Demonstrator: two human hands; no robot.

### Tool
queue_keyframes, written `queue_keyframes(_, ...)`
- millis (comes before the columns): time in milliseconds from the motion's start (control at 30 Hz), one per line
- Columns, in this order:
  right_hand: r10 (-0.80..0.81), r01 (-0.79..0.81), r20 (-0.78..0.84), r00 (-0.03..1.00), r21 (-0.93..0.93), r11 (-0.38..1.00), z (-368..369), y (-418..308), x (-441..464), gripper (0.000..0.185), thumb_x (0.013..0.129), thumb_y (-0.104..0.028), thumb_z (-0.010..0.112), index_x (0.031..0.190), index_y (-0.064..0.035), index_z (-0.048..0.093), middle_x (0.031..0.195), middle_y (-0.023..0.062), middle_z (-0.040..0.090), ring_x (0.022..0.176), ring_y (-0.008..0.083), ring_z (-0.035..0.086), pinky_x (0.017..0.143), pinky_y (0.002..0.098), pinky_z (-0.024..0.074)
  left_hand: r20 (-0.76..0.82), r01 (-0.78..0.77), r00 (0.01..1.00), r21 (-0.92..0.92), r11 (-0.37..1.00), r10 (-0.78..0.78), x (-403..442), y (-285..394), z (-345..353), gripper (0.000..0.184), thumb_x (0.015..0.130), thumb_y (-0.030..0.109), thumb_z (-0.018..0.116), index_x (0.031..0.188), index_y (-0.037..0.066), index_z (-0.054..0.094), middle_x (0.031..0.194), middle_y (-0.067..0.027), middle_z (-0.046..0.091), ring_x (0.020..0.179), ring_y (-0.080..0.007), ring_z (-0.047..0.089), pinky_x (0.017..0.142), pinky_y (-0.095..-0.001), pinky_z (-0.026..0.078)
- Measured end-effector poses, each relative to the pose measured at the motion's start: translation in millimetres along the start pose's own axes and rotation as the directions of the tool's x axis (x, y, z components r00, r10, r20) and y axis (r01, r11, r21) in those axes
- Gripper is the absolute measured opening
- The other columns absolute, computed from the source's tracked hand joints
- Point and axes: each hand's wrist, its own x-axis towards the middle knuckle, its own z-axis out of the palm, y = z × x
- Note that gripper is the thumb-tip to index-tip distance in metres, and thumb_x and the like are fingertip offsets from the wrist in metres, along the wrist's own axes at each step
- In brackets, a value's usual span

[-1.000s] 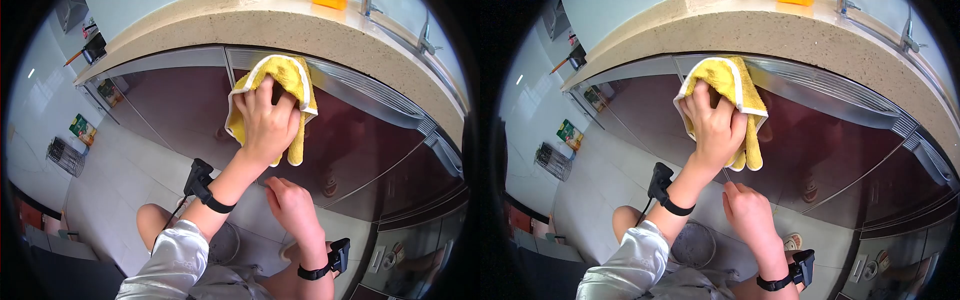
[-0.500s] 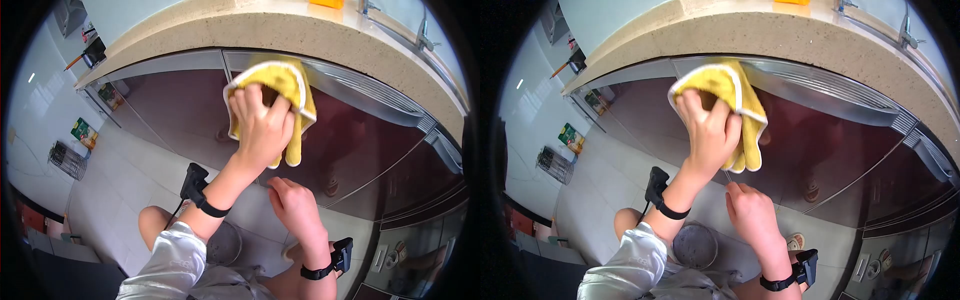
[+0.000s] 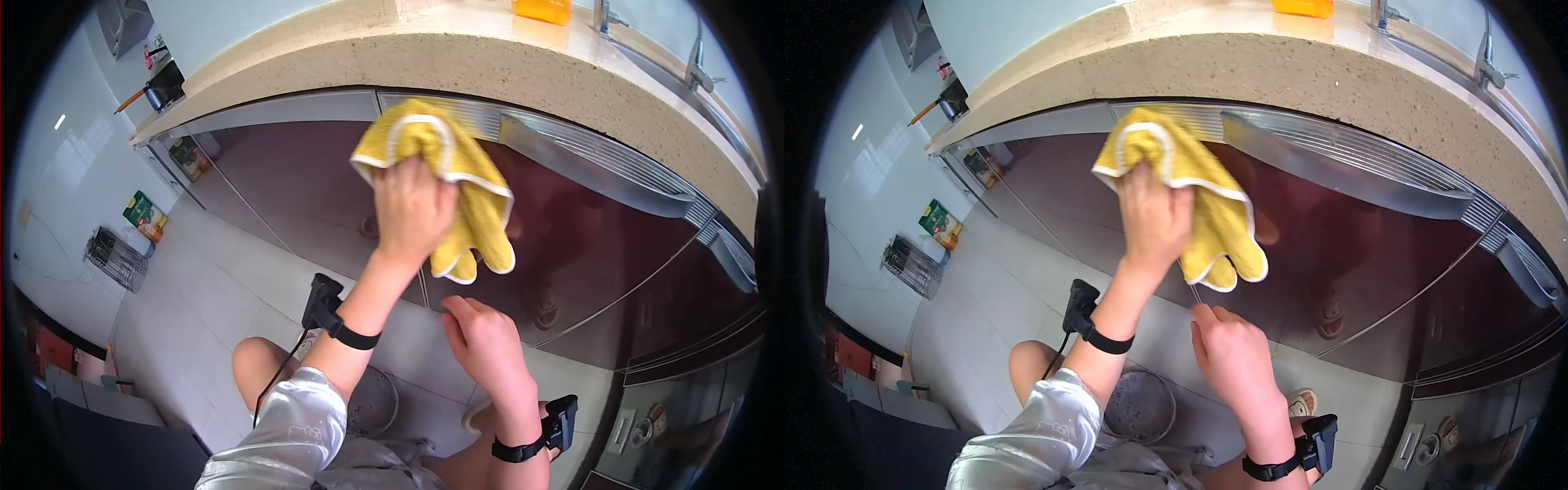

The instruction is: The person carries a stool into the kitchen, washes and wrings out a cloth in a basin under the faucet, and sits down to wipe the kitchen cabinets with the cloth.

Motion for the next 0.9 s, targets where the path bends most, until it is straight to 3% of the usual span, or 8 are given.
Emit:
queue_keyframes(200, 0.012, -0.012, 0.006, 1.0, -0.005, 1.0, 3, 3, -4, 0.008, 0.083, -0.009, 0.059, 0.084, -0.0021, 0.056, 0.074, 0.0137, 0.06, 0.069, 0.0309, 0.062, 0.062, 0.0407, 0.0507, -0.172, -0.017, 0.984, -0.3, 0.954, -0.037, 12, 19, 5, 0.033, 0.095, 0.021, 0.045, 0.114, -0.005, 0.052, 0.114, -0.0258, 0.052, 0.106, -0.0438, 0.047, 0.094, -0.0517, 0.032)
queue_keyframes(267, 0.012, -0.012, 0.025, 1.0, -0.009, 1.0, 3, 2, -5, 0.008, 0.083, -0.009, 0.059, 0.085, -0.0023, 0.056, 0.075, 0.0137, 0.061, 0.07, 0.031, 0.062, 0.062, 0.0409, 0.0507, -0.222, -0.076, 0.975, -0.209, 0.975, 0.028, 17, 23, 11, 0.029, 0.092, 0.02, 0.051, 0.109, -0.004, 0.055, 0.112, -0.0246, 0.054, 0.103, -0.0425, 0.049, 0.092, -0.05, 0.035)
queue_keyframes(367, 0.01, -0.011, 0.025, 1.0, 0.027, 1.0, 5, 3, -1, 0.01, 0.083, -0.008, 0.058, 0.091, -0.002, 0.057, 0.076, 0.0137, 0.061, 0.07, 0.0302, 0.063, 0.062, 0.0393, 0.051, -0.124, -0.06, 0.991, -0.143, 0.988, 0.042, 11, 9, -5, 0.026, 0.087, 0.016, 0.057, 0.104, -0.002, 0.059, 0.105, -0.0205, 0.058, 0.095, -0.0407, 0.052, 0.087, -0.0498, 0.037)
queue_keyframes(433, 0.021, -0.021, 0.003, 1.0, 0.041, 0.999, 3, 2, 3, 0.013, 0.084, -0.008, 0.059, 0.095, -0.0015, 0.058, 0.076, 0.0138, 0.061, 0.07, 0.0294, 0.063, 0.062, 0.0377, 0.0514, -0.024, -0.006, 1.0, -0.192, 0.981, 0.002, -6, 2, -18, 0.027, 0.085, 0.013, 0.057, 0.107, -0.003, 0.059, 0.113, -0.0231, 0.056, 0.107, -0.0435, 0.05, 0.096, -0.0515, 0.034)
queue_keyframes(500, 0.224, -0.177, -0.103, 0.969, 0.341, 0.923, -2, -2, 12, 0.019, 0.086, -0.007, 0.06, 0.104, -0.0006, 0.059, 0.078, 0.0136, 0.062, 0.068, 0.0263, 0.062, 0.064, 0.033, 0.0515, 0.078, 0.028, 0.997, -0.257, 0.966, -0.008, -19, -1, -34, 0.029, 0.085, 0.008, 0.056, 0.112, -0.004, 0.057, 0.123, -0.026, 0.052, 0.121, -0.0475, 0.041, 0.106, -0.0532, 0.025)
queue_keyframes(633, 0.089, -0.127, 0.094, 0.992, 0.584, 0.802, 14, -3, 22, 0.033, 0.087, -0.004, 0.059, 0.12, -0.0003, 0.054, 0.095, 0.0136, 0.066, 0.09, 0.0201, 0.065, 0.08, 0.03, 0.05, 0.214, 0.025, 0.977, -0.226, 0.974, 0.024, -38, 9, -70, 0.032, 0.084, 0.007, 0.057, 0.114, -0.003, 0.056, 0.128, -0.0263, 0.046, 0.123, -0.0504, 0.035, 0.105, -0.0554, 0.025)
queue_keyframes(767, 0.325, -0.056, -0.188, 0.927, 0.787, 0.615, 47, -17, 35, 0.052, 0.088, 0.004, 0.052, 0.136, 0.0005, 0.034, 0.124, 0.011, 0.053, 0.111, 0.0178, 0.055, 0.096, 0.0296, 0.0412, 0.24, -0.016, 0.966, -0.304, 0.953, 0.093, -55, 21, -113, 0.033, 0.082, 0.008, 0.059, 0.114, -0.001, 0.057, 0.127, -0.0239, 0.046, 0.12, -0.0476, 0.038, 0.102, -0.0544, 0.029)
queue_keyframes(900, 0.323, 0.183, -0.61, 0.724, 0.621, 0.762, 38, -29, 62, 0.034, 0.088, -0.002, 0.051, 0.121, 0.0002, 0.045, 0.111, 0.0063, 0.053, 0.099, 0.015, 0.053, 0.089, 0.0272, 0.0414, 0.37, 0.028, 0.924, -0.322, 0.946, 0.098, -80, 10, -139, 0.034, 0.079, 0.009, 0.061, 0.112, 0.002, 0.059, 0.117, -0.0201, 0.05, 0.11, -0.0388, 0.047, 0.095, -0.0507, 0.036)
